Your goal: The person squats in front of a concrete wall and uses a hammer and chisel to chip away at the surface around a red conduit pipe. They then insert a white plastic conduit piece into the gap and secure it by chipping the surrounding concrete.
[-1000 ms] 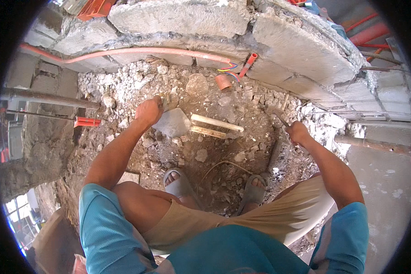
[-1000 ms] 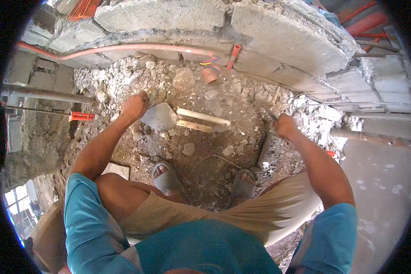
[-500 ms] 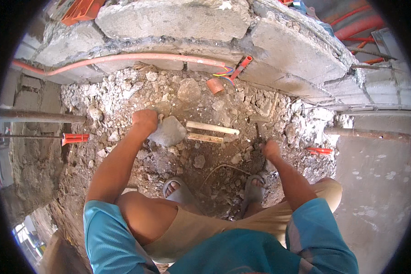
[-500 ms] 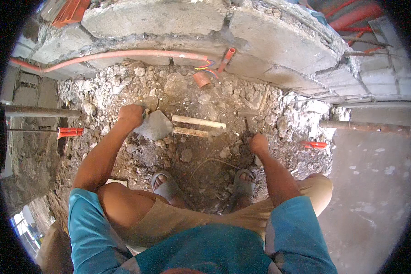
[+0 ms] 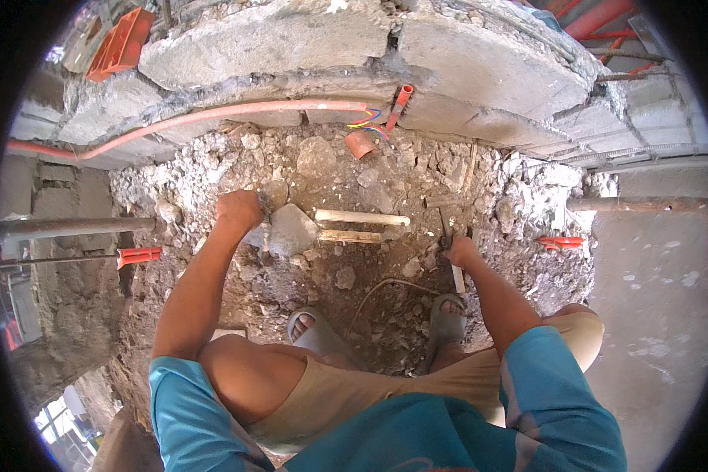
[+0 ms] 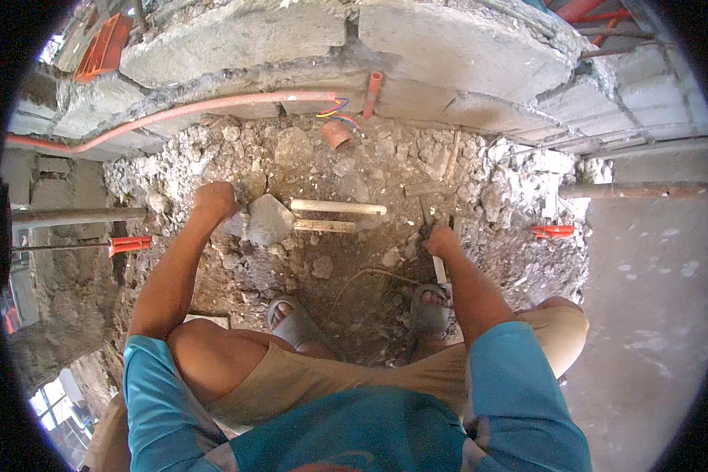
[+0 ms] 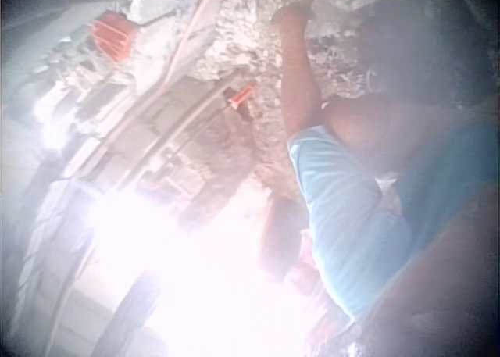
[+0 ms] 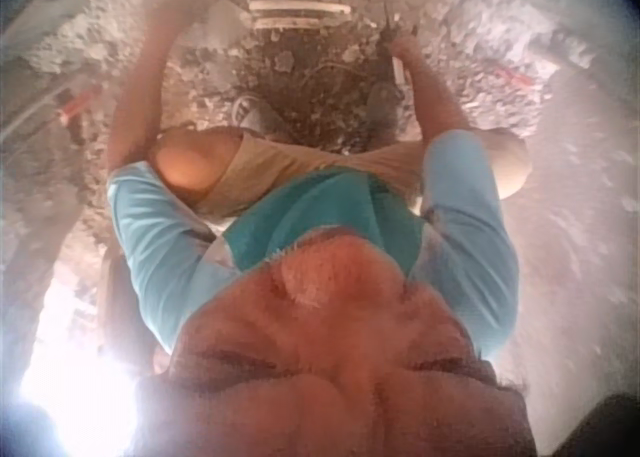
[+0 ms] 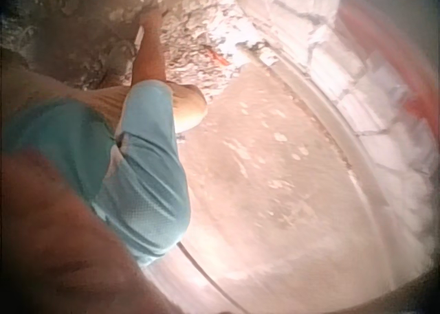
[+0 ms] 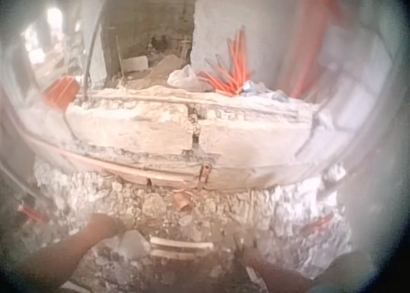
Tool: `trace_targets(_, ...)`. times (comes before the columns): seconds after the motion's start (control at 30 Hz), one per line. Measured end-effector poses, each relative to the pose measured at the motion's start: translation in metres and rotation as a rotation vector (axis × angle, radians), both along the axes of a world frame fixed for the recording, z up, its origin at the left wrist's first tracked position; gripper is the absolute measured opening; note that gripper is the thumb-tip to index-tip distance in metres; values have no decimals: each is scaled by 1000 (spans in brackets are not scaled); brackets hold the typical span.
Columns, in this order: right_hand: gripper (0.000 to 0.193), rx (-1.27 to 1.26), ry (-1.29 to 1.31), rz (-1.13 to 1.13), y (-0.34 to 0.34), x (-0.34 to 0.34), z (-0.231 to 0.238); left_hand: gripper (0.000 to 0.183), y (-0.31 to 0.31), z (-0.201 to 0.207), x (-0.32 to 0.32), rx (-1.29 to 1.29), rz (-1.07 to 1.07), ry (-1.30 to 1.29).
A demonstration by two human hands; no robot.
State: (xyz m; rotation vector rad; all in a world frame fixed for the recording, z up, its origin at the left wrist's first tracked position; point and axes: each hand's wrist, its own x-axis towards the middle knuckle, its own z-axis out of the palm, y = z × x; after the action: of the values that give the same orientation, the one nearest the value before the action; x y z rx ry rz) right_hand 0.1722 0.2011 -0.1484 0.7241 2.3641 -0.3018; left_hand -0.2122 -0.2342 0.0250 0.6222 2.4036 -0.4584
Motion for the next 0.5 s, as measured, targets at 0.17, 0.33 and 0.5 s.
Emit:
trace_targets(0.17, 45, -47, -99, 86, 13, -41, 17, 32, -3, 9, 2, -54, 65, -3)
trace_targets(0.33, 33, 151, 349, 105, 45, -124, 80, 32, -4, -1, 8, -51, 29, 24)
trace_targets(0.5, 25, 207, 1089, 346, 26, -234, 178, 33, -8, 12, 18, -68, 46, 13)
